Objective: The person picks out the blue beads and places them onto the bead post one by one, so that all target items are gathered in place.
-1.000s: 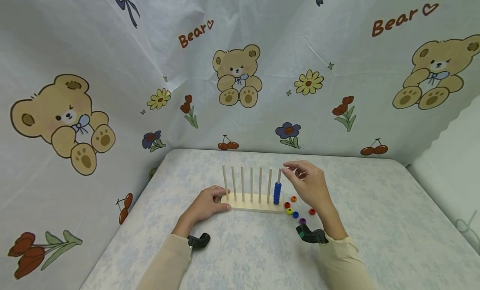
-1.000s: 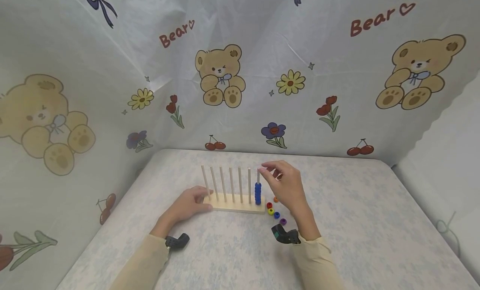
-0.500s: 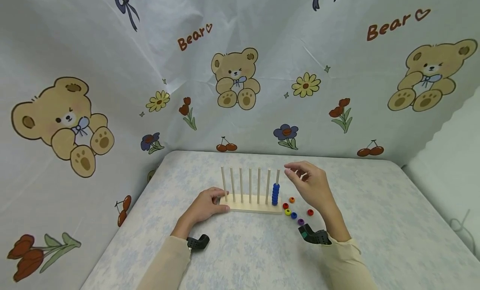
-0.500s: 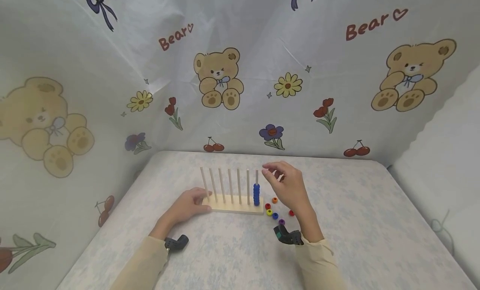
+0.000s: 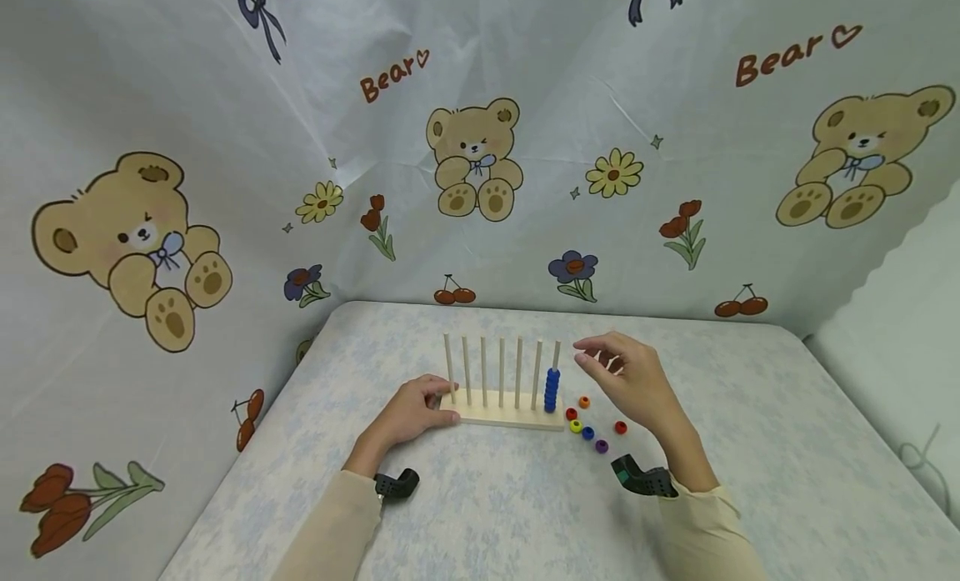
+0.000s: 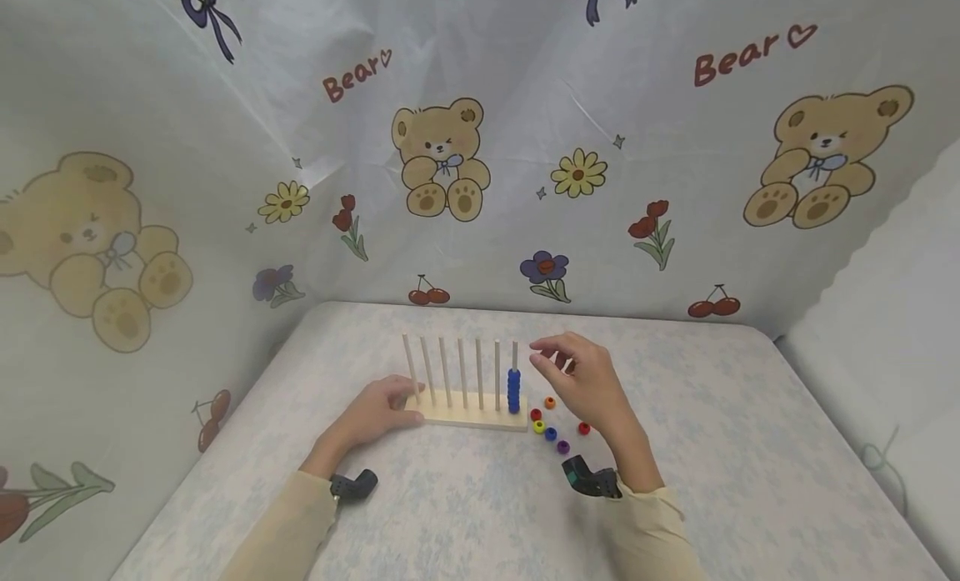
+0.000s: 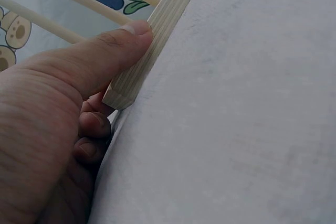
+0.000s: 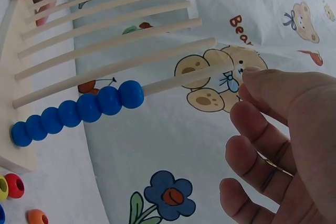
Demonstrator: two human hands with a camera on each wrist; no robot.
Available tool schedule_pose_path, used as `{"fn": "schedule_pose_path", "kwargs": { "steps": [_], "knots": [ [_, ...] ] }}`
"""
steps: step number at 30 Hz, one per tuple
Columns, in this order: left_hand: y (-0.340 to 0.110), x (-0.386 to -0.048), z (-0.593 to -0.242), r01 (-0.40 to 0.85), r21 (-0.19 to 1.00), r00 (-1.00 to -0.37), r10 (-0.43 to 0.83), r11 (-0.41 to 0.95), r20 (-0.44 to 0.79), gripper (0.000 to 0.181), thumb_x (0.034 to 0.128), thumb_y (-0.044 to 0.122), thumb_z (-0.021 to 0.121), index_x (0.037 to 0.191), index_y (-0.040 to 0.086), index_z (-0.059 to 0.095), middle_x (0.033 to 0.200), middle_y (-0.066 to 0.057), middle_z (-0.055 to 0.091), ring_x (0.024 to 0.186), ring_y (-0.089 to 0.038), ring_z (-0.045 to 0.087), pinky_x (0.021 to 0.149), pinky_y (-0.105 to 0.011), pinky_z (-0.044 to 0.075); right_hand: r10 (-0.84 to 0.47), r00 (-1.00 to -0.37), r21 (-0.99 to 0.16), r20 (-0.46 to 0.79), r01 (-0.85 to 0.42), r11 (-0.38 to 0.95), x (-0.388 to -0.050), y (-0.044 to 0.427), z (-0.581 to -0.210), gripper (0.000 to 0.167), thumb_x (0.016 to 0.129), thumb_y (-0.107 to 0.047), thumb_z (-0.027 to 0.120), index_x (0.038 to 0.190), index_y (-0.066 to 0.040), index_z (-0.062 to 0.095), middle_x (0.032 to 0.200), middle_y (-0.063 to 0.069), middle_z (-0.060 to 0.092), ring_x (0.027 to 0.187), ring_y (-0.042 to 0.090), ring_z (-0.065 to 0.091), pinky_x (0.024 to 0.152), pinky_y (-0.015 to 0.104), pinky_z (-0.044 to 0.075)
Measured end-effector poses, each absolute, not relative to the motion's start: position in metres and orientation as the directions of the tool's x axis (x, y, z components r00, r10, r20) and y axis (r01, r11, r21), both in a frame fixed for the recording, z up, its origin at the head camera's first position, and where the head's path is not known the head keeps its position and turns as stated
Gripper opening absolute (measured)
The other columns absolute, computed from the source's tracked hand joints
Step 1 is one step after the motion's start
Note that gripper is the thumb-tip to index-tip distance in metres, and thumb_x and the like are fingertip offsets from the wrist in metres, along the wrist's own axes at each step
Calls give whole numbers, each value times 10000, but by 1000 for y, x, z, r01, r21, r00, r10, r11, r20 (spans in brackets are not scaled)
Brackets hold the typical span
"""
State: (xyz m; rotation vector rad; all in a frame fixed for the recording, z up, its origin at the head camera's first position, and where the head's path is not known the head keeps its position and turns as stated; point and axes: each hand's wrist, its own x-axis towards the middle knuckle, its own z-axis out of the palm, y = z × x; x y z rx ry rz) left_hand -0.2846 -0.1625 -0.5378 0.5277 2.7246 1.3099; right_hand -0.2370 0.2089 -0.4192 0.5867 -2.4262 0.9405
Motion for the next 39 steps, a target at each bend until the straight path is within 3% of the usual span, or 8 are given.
{"fn": "schedule_pose_path", "kwargs": {
  "steps": [19, 39],
  "knots": [
    [-164, -286, -540, 258, 763, -943, 327, 593, 65, 551, 757, 510, 844, 1258, 333, 698, 958, 70, 601, 787, -164, 485, 682, -307, 398, -302, -817, -464, 491, -539, 703, -233, 230, -444, 148, 935, -183, 726, 1078, -169, 763, 855, -92, 661, 741, 46, 526, 672, 236, 501],
    [-163, -286, -540, 250, 767, -945, 323, 591, 60, 522, 756, 500, 850, 1238, 372, 696, 1044, 105, 624, 792, -155, 488, 685, -300, 399, -268, -883, -564, 386, -455, 689, -240, 252, -467, 188, 925, -230, 743, 1110, -200, 739, 937, -87, 725, 771, 85, 558, 667, 247, 502]
  ]
}}
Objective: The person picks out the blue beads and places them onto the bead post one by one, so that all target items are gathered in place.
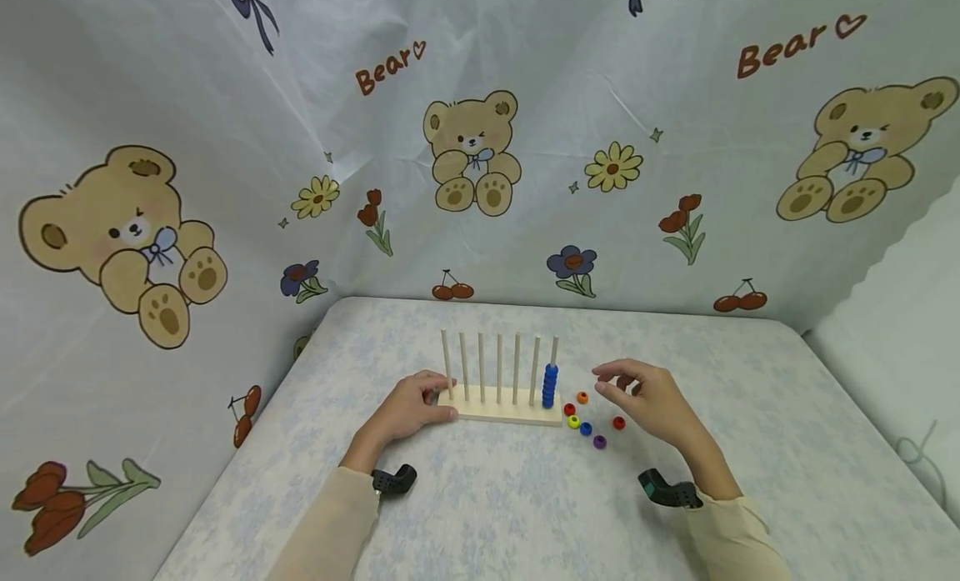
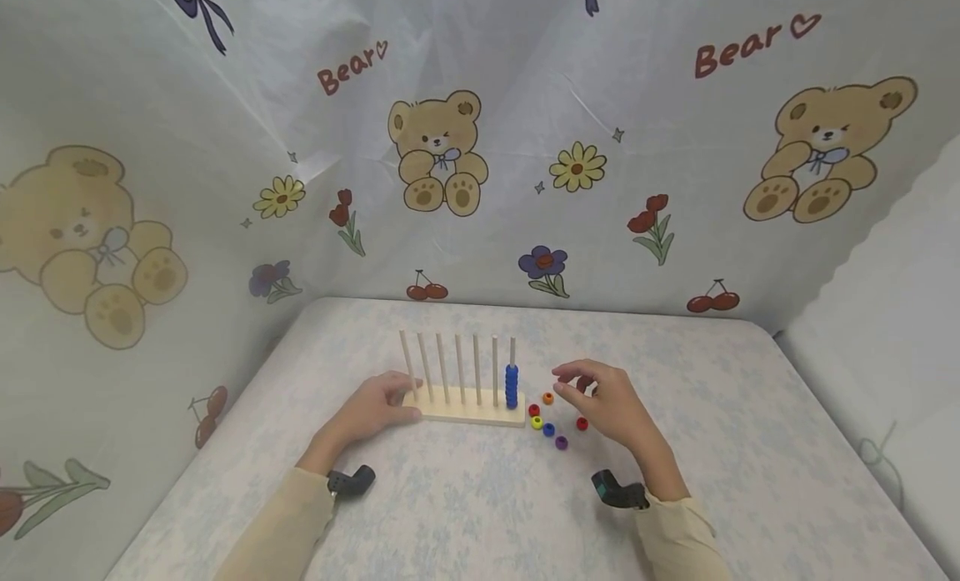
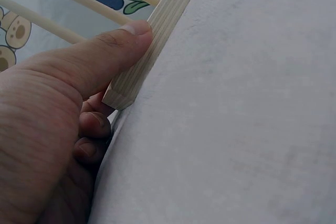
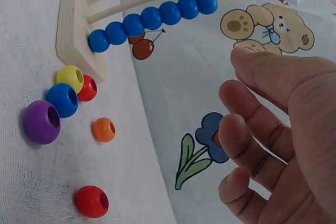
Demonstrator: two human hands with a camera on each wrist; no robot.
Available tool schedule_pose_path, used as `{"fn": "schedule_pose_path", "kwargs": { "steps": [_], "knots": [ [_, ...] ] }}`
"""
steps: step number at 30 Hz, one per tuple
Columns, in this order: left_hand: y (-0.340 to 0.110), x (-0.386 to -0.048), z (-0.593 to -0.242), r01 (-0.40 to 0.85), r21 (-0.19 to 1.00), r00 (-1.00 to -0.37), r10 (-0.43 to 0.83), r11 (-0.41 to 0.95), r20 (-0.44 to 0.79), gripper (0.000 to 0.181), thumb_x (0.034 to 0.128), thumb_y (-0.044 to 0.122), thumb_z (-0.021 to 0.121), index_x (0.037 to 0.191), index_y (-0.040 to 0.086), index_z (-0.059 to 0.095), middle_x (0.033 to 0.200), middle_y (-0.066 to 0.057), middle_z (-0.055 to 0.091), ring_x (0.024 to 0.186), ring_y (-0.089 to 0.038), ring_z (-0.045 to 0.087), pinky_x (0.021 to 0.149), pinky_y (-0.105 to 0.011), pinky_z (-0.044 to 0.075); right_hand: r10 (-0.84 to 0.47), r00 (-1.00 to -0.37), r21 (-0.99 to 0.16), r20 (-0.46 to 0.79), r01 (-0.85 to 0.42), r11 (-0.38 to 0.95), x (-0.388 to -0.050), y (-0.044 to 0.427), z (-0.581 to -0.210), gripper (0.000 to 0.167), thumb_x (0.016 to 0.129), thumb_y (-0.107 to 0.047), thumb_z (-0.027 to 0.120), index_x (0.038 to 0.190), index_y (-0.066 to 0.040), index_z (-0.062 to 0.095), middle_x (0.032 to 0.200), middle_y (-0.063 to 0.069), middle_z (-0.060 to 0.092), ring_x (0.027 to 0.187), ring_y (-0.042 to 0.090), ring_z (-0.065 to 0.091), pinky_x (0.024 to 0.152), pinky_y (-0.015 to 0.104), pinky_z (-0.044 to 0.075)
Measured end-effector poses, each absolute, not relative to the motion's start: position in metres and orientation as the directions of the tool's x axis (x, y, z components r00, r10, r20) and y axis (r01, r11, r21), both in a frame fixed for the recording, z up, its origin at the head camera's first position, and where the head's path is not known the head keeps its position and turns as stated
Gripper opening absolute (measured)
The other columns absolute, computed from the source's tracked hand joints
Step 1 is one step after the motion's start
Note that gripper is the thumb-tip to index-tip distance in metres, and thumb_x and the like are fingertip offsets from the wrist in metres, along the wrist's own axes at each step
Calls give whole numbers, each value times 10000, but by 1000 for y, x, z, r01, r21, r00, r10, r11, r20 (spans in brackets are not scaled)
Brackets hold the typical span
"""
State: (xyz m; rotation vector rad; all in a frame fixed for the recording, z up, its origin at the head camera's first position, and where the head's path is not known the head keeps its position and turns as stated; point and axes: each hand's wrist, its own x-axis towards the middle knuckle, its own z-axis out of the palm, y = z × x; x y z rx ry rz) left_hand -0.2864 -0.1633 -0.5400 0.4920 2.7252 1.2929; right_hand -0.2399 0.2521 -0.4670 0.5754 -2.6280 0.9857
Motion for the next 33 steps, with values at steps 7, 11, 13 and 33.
{"fn": "schedule_pose_path", "kwargs": {
  "steps": [7, 11, 13, 33],
  "knots": [
    [-162, -286, -539, 260, 759, -943, 325, 597, 68, 536, 760, 500, 847, 1250, 340, 701, 1024, 99, 616, 786, -150, 487, 681, -294, 399, -265, -919, -610, 290, -391, 689, -245, 257, -475, 217, 912, -277, 757, 1112, -194, 743, 927, -85, 716, 792, 133, 546, 606, 239, 458],
    [-161, -286, -539, 247, 764, -946, 319, 596, 57, 533, 758, 477, 856, 1249, 337, 703, 1039, 107, 620, 786, -151, 488, 681, -293, 399, -291, -930, -634, 225, -366, 681, -246, 258, -479, 211, 900, -254, 768, 1086, -155, 758, 940, -73, 715, 795, 143, 528, 619, 251, 438],
    [-161, -286, -539, 246, 766, -946, 319, 595, 56, 528, 760, 465, 858, 1248, 334, 703, 1042, 104, 619, 787, -151, 485, 681, -293, 398, -305, -933, -636, 190, -354, 686, -246, 258, -481, 199, 894, -250, 773, 1067, -151, 766, 952, -67, 716, 800, 146, 520, 641, 262, 428],
    [-162, -285, -538, 248, 761, -947, 314, 600, 61, 533, 757, 464, 862, 1248, 325, 706, 1024, 94, 622, 779, -140, 485, 677, -282, 395, -393, -917, -631, 73, -347, 693, -248, 256, -500, 132, 841, -261, 814, 953, -215, 763, 821, -113, 649, 772, 135, 508, 638, 258, 407]
  ]
}}
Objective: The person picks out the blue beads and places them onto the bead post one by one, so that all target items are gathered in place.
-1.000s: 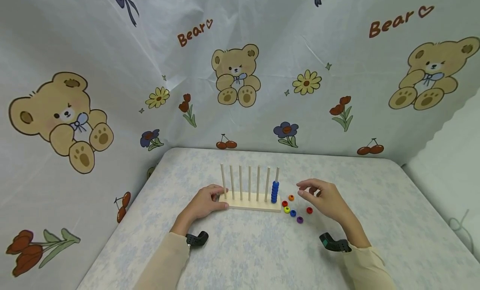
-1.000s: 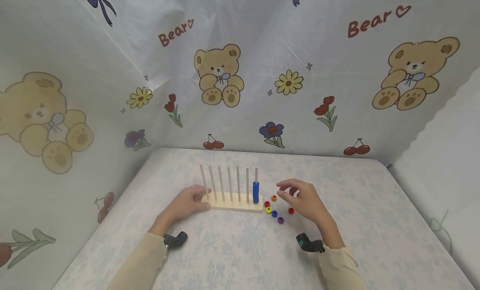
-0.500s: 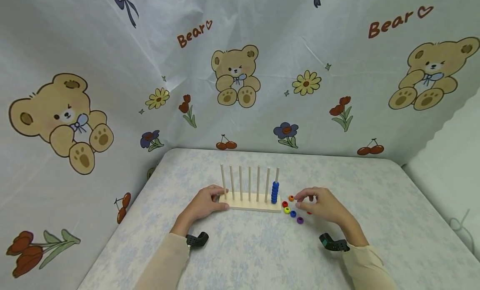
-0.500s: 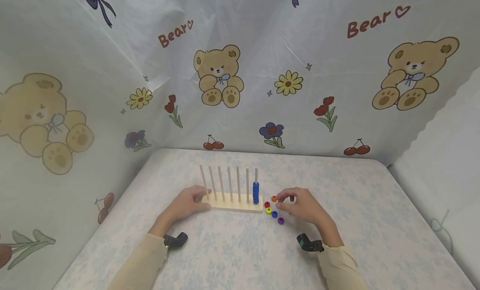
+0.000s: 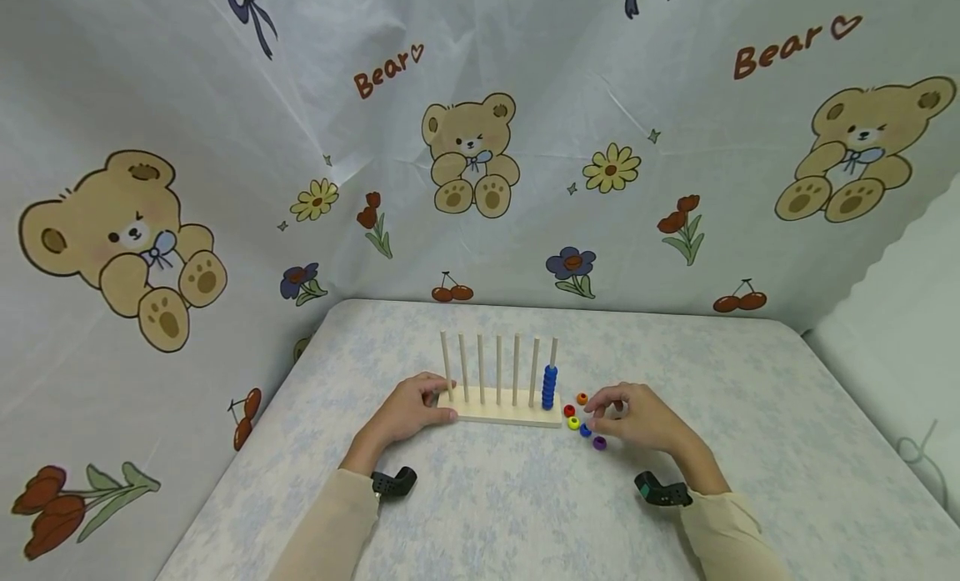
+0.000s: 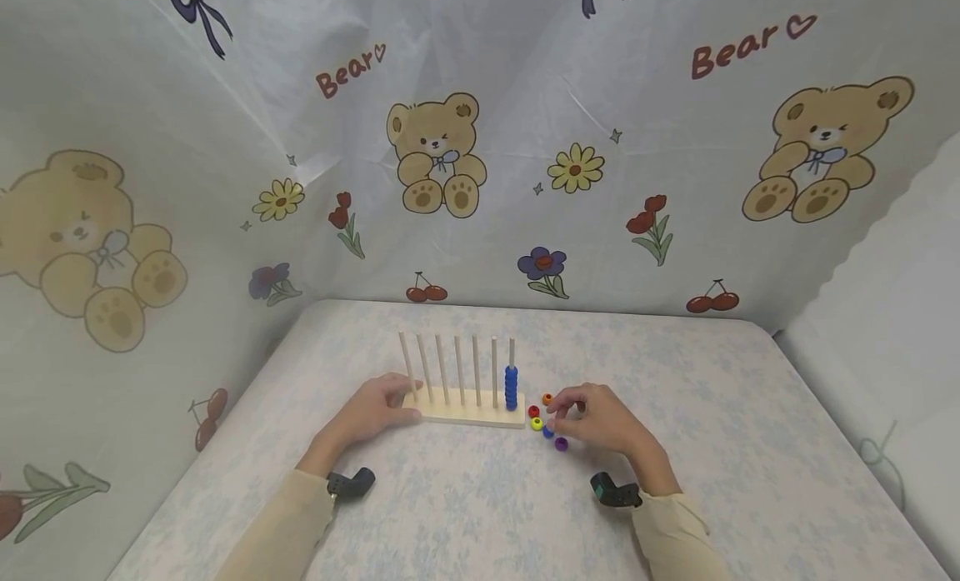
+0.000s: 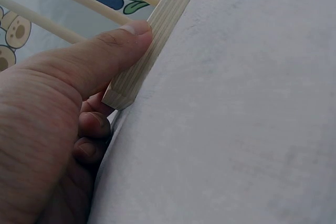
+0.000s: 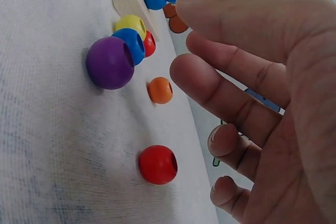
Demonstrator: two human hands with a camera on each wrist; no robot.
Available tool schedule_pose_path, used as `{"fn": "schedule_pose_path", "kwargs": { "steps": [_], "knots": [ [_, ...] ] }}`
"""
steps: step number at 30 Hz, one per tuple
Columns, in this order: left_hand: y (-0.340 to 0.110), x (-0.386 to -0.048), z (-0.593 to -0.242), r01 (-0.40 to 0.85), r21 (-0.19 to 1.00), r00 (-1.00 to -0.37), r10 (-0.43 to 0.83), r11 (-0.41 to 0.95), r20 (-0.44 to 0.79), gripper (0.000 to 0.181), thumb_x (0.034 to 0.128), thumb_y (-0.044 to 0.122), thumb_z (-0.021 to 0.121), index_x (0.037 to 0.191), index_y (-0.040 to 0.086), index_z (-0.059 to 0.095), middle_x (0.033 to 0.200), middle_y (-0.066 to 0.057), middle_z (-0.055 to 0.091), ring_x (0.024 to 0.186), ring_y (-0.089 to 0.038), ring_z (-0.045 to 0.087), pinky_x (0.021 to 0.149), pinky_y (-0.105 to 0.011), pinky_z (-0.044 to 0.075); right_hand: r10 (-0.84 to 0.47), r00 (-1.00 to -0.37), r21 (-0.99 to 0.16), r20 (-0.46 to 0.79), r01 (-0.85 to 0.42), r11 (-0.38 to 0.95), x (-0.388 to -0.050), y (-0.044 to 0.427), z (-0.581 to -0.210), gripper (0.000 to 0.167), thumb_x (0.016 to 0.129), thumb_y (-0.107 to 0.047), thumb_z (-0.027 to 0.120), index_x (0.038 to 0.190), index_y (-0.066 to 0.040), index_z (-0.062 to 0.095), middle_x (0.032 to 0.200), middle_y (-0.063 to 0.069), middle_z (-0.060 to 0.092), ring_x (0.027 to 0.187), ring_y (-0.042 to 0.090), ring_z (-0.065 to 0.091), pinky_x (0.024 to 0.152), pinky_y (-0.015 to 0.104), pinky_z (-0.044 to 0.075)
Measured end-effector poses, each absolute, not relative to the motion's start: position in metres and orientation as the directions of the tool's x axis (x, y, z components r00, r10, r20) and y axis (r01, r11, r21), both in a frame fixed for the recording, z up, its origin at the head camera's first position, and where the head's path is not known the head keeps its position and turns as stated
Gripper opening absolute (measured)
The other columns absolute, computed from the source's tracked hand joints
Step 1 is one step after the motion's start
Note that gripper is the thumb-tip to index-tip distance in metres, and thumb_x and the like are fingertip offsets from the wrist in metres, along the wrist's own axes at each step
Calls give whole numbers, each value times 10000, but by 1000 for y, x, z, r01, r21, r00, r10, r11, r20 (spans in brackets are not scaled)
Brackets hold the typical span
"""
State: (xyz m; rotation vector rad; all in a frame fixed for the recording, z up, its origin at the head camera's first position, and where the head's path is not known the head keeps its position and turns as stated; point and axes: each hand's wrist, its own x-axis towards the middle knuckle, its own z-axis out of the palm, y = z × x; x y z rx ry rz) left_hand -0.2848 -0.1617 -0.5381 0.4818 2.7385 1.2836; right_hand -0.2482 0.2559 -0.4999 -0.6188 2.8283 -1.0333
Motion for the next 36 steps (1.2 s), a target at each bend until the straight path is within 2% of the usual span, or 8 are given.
{"fn": "schedule_pose_path", "kwargs": {
  "steps": [13, 23, 36],
  "knots": [
    [-161, -285, -536, 242, 776, -948, 313, 583, 60, 511, 747, 471, 867, 1220, 355, 709, 1057, 99, 630, 794, -154, 492, 682, -287, 400, -430, -899, -608, 81, -386, 694, -252, 253, -508, 148, 794, -277, 854, 878, -226, 744, 760, -124, 650, 695, 112, 504, 587, 239, 414],
    [-161, -284, -536, 240, 774, -947, 315, 586, 55, 523, 758, 450, 866, 1240, 318, 711, 1087, 109, 637, 792, -153, 490, 680, -282, 398, -418, -908, -627, 42, -349, 696, -251, 248, -511, 156, 790, -265, 854, 866, -219, 725, 742, -97, 633, 589, 87, 523, 531, 240, 433],
    [-162, -284, -538, 243, 773, -947, 316, 586, 58, 526, 748, 483, 863, 1232, 351, 706, 1103, 131, 635, 798, -159, 494, 687, -292, 400, -415, -909, -625, 19, -335, 705, -250, 247, -514, 172, 787, -272, 856, 853, -207, 711, 739, -92, 619, 596, 89, 535, 535, 242, 435]
  ]
}}
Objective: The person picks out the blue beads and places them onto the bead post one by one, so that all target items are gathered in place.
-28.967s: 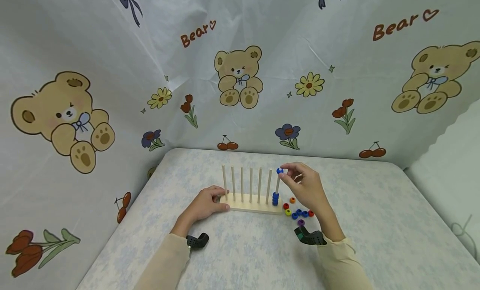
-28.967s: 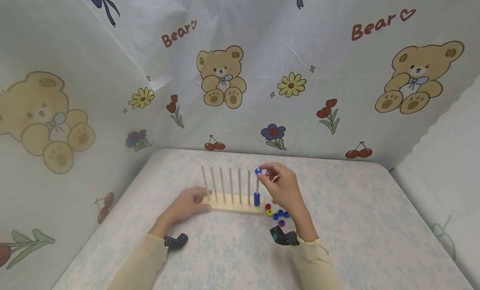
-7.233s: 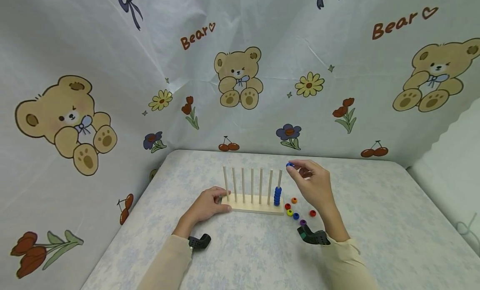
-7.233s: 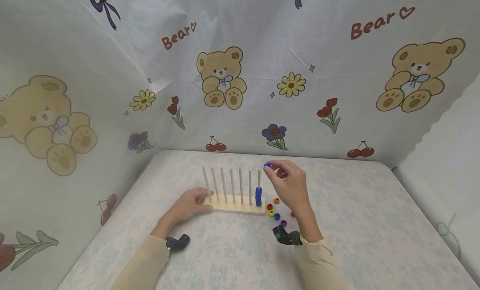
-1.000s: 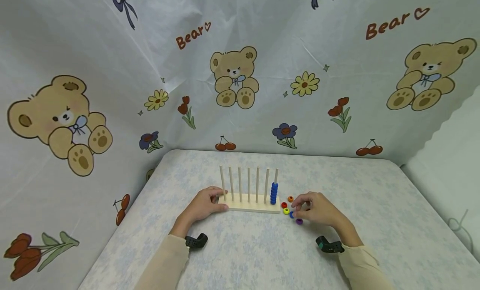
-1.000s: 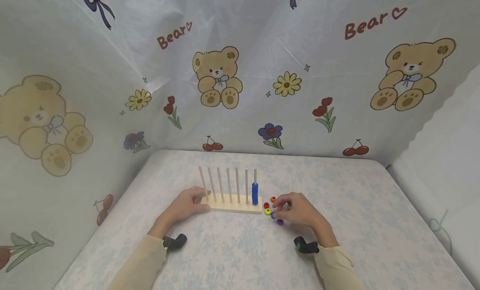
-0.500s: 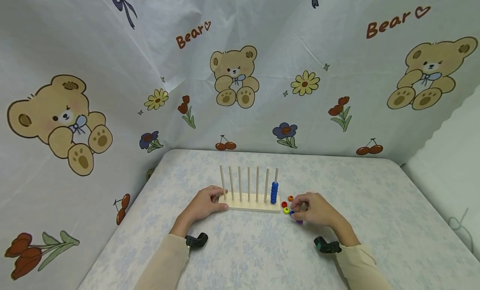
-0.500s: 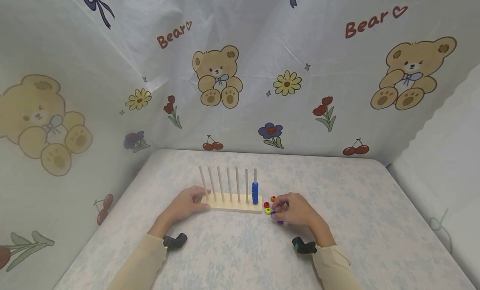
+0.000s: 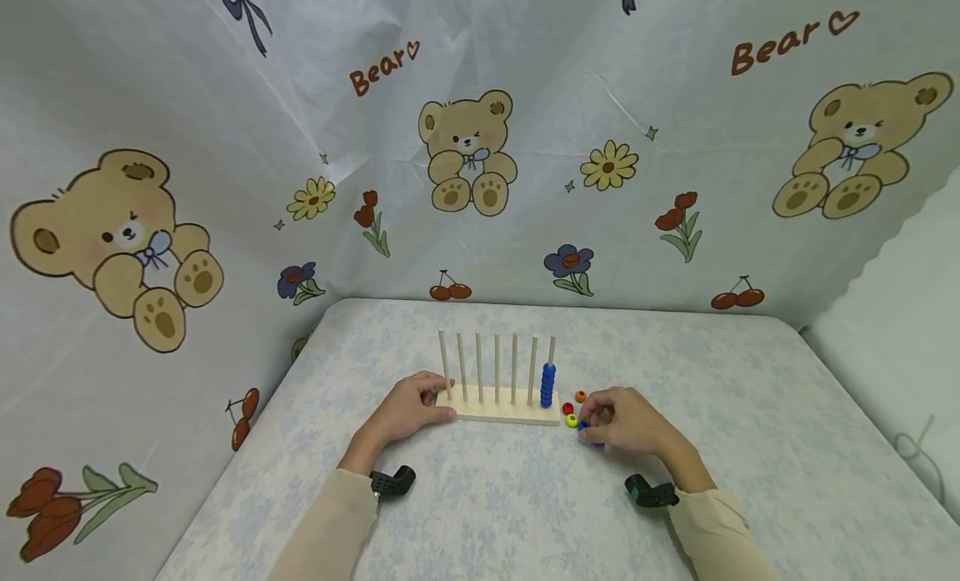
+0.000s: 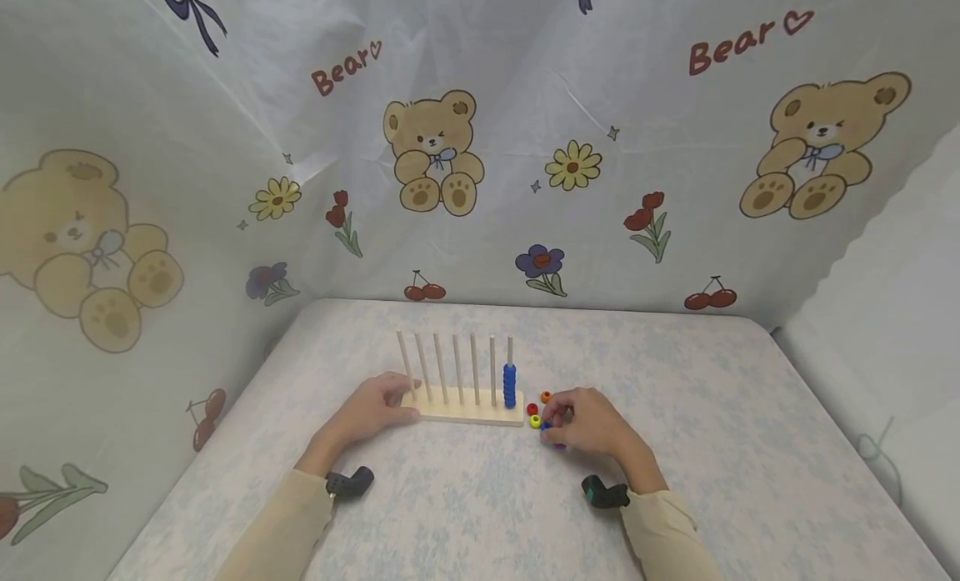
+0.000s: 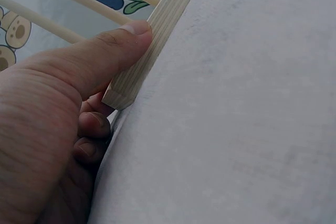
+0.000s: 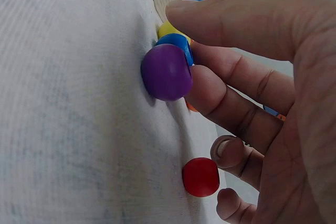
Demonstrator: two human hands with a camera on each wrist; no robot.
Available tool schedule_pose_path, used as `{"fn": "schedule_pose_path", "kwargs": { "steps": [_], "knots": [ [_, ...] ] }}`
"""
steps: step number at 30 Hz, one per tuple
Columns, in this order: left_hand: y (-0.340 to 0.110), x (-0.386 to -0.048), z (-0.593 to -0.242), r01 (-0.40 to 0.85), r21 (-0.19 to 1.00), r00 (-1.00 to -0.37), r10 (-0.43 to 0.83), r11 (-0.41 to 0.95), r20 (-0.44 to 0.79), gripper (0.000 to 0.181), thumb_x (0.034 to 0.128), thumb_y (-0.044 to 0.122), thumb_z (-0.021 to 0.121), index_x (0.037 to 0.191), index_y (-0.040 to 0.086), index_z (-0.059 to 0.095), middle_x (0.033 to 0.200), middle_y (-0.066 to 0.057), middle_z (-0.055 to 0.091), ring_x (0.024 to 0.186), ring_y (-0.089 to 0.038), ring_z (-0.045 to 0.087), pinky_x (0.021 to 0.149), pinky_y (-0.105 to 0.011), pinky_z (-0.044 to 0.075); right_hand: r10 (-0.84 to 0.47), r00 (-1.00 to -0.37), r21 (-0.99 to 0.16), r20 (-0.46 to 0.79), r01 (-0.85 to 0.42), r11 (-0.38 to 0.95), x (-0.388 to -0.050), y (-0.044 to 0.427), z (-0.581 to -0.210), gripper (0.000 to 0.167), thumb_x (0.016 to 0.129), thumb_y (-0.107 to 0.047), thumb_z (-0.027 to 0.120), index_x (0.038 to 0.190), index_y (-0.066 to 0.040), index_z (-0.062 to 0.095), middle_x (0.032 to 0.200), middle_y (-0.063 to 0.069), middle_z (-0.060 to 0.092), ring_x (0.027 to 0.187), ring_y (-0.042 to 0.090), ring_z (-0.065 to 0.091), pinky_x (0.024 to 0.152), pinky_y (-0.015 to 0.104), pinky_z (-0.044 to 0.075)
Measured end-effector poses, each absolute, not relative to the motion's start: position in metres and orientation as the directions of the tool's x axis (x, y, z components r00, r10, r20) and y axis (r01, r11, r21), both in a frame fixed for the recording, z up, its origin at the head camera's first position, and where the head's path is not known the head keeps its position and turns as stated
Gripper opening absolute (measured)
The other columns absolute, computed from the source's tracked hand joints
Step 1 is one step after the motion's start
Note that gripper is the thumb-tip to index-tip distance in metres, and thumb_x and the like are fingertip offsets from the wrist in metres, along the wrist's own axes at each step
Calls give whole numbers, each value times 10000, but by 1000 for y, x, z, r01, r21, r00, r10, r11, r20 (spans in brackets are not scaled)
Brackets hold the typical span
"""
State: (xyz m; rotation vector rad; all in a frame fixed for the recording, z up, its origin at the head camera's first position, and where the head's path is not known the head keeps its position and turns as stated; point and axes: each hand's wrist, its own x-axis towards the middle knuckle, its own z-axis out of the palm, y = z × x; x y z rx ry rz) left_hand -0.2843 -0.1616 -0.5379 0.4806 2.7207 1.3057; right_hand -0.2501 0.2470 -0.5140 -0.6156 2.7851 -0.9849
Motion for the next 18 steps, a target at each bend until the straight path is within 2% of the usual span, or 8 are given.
{"fn": "schedule_pose_path", "kwargs": {
  "steps": [18],
  "knots": [
    [-162, -284, -535, 255, 767, -943, 326, 589, 62, 544, 762, 478, 853, 1258, 310, 706, 1102, 134, 628, 795, -152, 487, 699, -293, 400, -366, -931, -559, 9, -308, 770, -252, 243, -516, 191, 759, -295, 867, 826, -255, 692, 712, -112, 599, 615, 88, 515, 565, 250, 402]
  ]
}}
